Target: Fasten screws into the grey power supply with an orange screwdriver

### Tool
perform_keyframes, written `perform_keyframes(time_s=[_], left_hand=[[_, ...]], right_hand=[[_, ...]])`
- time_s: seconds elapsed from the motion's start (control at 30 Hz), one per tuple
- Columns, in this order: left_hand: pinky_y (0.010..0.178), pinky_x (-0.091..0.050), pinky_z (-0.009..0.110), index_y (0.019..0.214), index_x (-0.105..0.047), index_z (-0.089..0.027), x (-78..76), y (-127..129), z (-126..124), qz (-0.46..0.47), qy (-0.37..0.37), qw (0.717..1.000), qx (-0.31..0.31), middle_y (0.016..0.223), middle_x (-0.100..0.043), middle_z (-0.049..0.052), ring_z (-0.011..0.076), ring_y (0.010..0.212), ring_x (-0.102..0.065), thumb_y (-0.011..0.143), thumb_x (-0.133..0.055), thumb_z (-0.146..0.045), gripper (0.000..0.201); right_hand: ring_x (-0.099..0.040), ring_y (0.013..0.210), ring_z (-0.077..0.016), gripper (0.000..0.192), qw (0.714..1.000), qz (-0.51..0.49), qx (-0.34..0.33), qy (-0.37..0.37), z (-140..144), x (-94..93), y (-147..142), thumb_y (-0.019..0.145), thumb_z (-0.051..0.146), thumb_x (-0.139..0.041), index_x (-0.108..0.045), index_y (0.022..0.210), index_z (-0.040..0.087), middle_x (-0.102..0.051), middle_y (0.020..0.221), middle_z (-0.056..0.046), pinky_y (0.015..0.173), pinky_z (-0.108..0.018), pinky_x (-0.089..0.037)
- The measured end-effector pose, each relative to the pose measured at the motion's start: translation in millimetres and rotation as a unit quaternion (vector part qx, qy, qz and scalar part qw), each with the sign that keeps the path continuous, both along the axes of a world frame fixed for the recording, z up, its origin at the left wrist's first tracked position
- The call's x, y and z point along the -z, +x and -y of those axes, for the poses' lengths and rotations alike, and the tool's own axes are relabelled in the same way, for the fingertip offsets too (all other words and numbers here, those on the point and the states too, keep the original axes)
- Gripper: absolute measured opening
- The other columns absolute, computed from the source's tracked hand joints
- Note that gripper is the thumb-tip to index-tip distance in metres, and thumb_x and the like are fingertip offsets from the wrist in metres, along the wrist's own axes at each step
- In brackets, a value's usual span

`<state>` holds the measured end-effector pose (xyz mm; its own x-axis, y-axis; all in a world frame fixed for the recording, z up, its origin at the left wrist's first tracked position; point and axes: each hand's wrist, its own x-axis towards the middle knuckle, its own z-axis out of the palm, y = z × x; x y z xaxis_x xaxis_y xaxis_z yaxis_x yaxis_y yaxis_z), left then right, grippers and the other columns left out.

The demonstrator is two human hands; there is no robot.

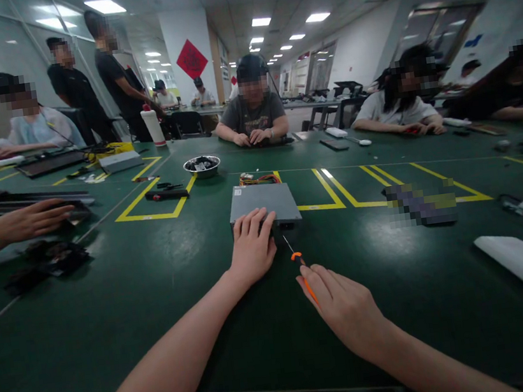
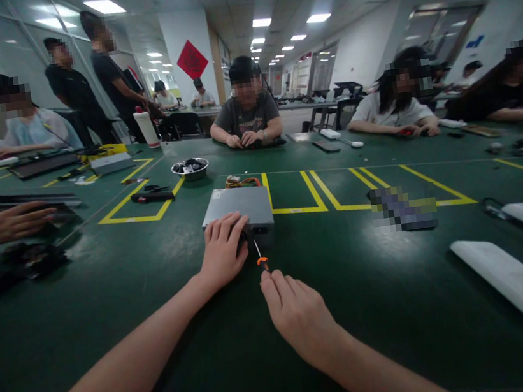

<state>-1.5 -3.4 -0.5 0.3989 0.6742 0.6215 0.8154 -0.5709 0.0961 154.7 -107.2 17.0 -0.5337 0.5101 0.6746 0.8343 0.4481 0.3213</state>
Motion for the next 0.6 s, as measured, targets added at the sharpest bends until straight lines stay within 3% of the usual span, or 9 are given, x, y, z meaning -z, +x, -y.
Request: perform_keyframes(time_s=[0.17, 0.3, 0.4, 0.5, 0.57, 0.6], left_hand=[[0.104, -0.022, 0.043, 0.127, -0.040, -0.018, 0.0, -0.7, 1.2, 0.004, 0.008, 1.000, 0.000, 0.131, -0.043, 0.010, 0.0249, 0.124, -0.033, 0.080, -0.045, -0.021, 0.047], [0.104, -0.022, 0.044, 0.126, -0.041, -0.017, -0.4, -1.1, 3.0, 0.014, 0.014, 1.000, 0.002, 0.130, -0.044, 0.010, 0.0252, 0.123, -0.034, 0.079, -0.046, -0.020, 0.047], [0.103, -0.024, 0.044, 0.125, -0.042, -0.017, -1.0, -1.2, 4.3, 0.023, 0.019, 1.000, 0.002, 0.128, -0.045, 0.011, 0.0255, 0.122, -0.035, 0.079, -0.046, -0.018, 0.046], [0.102, -0.025, 0.044, 0.124, -0.043, -0.017, -1.8, -1.0, 5.1, 0.029, 0.023, 0.999, -0.002, 0.127, -0.046, 0.011, 0.0251, 0.121, -0.036, 0.079, -0.045, -0.017, 0.045], [0.102, -0.025, 0.044, 0.123, -0.044, -0.017, -2.4, -0.7, 5.3, 0.030, 0.025, 0.999, -0.003, 0.127, -0.047, 0.011, 0.0250, 0.120, -0.037, 0.078, -0.045, -0.016, 0.045], [0.102, -0.026, 0.044, 0.123, -0.045, -0.017, -2.6, -0.6, 5.3, 0.031, 0.025, 0.999, -0.003, 0.127, -0.047, 0.011, 0.0249, 0.120, -0.038, 0.078, -0.045, -0.015, 0.045]], right_hand=[[-0.059, 0.055, -0.0111, 0.014, 0.989, -0.117, 0.076, -0.048, 0.8, 3.1, -7.3, 0.085, 0.022, -0.047, -0.056, 0.083, 0.012, -0.063, 0.068, -0.004, 0.047, -0.020, -0.040], [-0.059, 0.047, -0.0124, 0.022, 0.964, -0.183, 0.148, -0.123, 4.2, 8.5, -14.2, 0.088, 0.031, -0.039, -0.053, 0.085, 0.015, -0.063, 0.063, -0.003, 0.039, -0.020, -0.033], [-0.055, 0.040, -0.0132, 0.023, 0.938, -0.231, 0.165, -0.197, 7.9, 13.3, -20.0, 0.088, 0.034, -0.036, -0.050, 0.087, 0.016, -0.059, 0.053, -0.001, 0.037, -0.021, -0.029], [-0.054, 0.040, -0.0139, 0.024, 0.887, -0.342, 0.144, -0.276, 10.0, 16.7, -24.1, 0.087, 0.038, -0.037, -0.049, 0.085, 0.017, -0.055, 0.048, 0.002, 0.040, -0.021, -0.031], [-0.052, 0.041, -0.0127, 0.027, 0.820, -0.454, 0.106, -0.333, 9.9, 18.1, -26.3, 0.086, 0.043, -0.039, -0.048, 0.083, 0.018, -0.054, 0.047, 0.003, 0.041, -0.021, -0.033], [-0.049, 0.038, -0.0111, 0.029, 0.771, -0.516, 0.084, -0.363, 9.5, 18.7, -27.7, 0.084, 0.046, -0.040, -0.048, 0.082, 0.018, -0.053, 0.046, 0.004, 0.038, -0.020, -0.031]])
